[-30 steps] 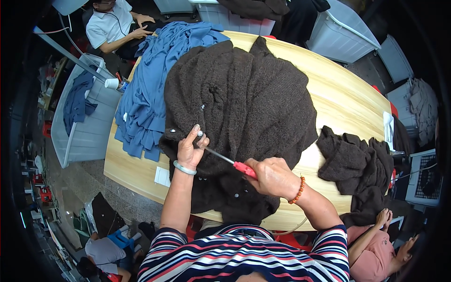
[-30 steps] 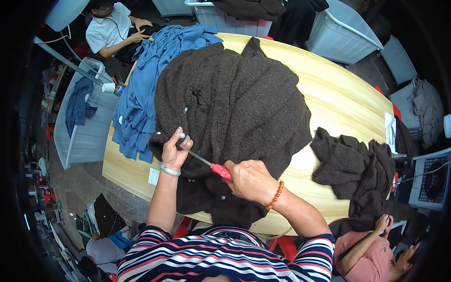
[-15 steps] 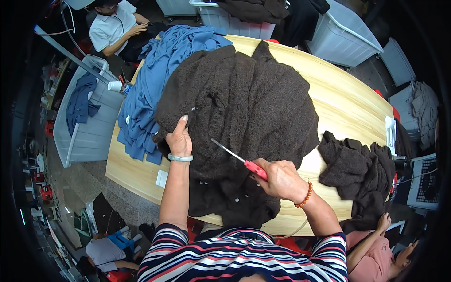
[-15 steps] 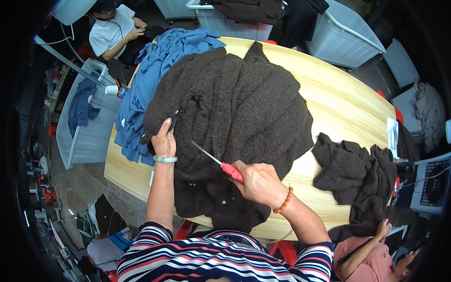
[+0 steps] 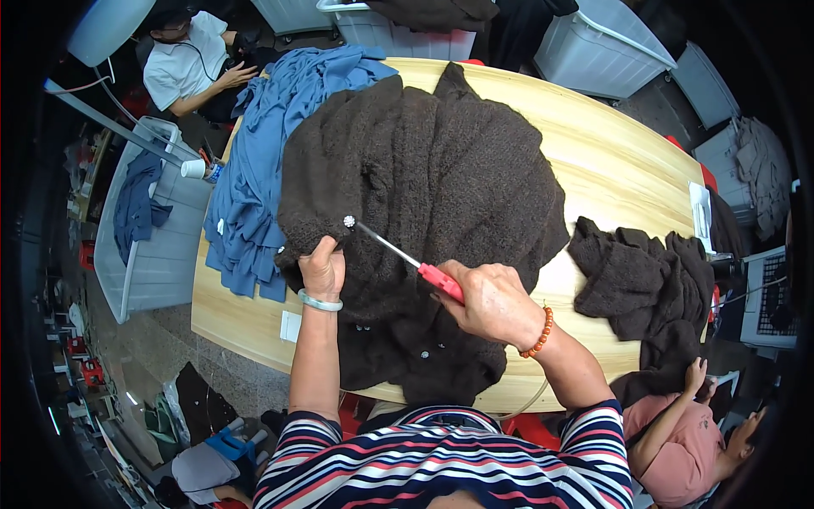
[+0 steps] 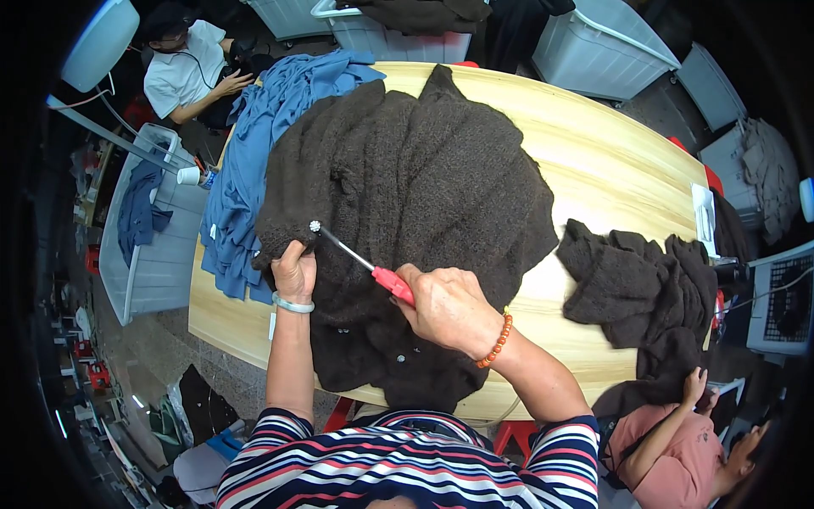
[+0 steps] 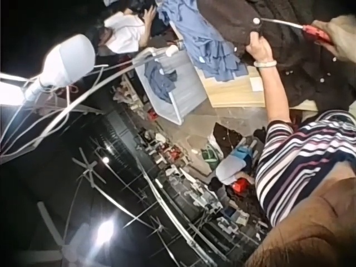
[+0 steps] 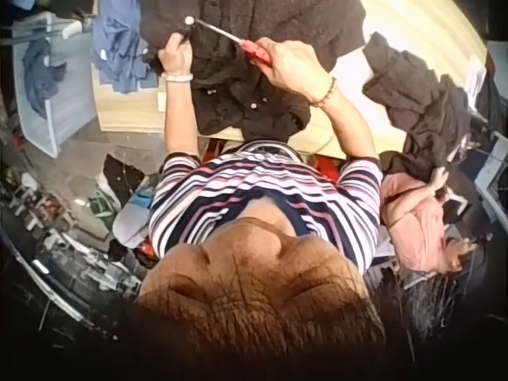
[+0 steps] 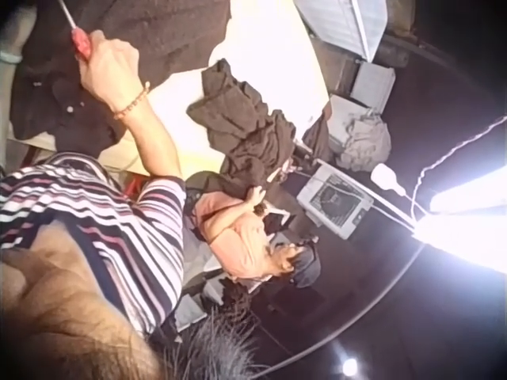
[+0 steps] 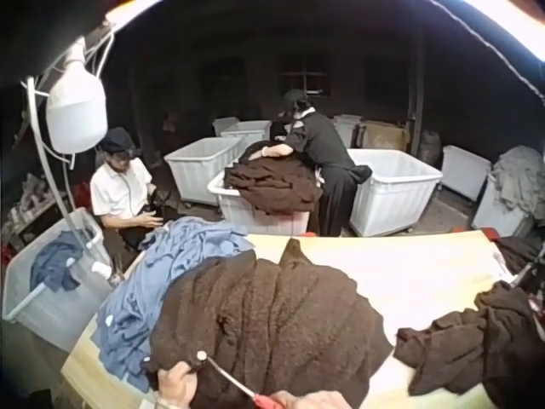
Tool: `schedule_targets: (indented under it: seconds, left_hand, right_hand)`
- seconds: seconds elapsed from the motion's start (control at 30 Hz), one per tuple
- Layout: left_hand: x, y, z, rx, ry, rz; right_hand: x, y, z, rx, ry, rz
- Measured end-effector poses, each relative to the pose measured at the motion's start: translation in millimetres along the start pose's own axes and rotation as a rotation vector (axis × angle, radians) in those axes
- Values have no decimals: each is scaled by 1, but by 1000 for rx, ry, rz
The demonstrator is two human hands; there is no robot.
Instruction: Trimming loose threads from brown jackets using scissors at a garment factory work table.
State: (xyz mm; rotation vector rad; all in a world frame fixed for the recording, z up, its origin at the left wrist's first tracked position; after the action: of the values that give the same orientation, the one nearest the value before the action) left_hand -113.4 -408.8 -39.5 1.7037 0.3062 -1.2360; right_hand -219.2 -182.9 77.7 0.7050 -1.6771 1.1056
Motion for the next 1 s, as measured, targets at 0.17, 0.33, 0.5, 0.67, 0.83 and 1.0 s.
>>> schedule_targets:
  seconds: [0.17, 0.33, 0.5, 0.67, 0.83, 1.0]
  left_hand:
    - [-7, -9, -8, 11, 18, 44]
    - [21, -23, -5, 106, 23, 54]
    - [30, -31, -11, 151, 144, -16]
    - [31, -41, -19, 214, 169, -154]
    - [12, -54, -27, 294, 91, -191]
    - [-15, -47, -37, 129, -92, 164]
  right_hand:
    - [-8, -3, -5, 29, -36, -20]
    - [-4, -3, -12, 47, -2, -29]
    - [-7, 4, -23, 15, -14, -27]
    - [-2, 1, -32, 28, 12, -7]
    - [-17, 1, -38, 34, -73, -23]
    - [-20, 12, -45, -21, -89, 73]
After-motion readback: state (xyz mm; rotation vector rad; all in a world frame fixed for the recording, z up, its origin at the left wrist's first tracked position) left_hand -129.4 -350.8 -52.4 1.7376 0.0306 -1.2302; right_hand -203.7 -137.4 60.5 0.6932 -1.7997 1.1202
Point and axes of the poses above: each hand's wrist, its own z-axis towards the middle knuckle, its own x-axis out of the back of the hand, y = z × x, the point moved 10 cm from there along z, towards the middle knuckle, and after that the axes turned 14 degrees about -z, right-handed, at the moved point
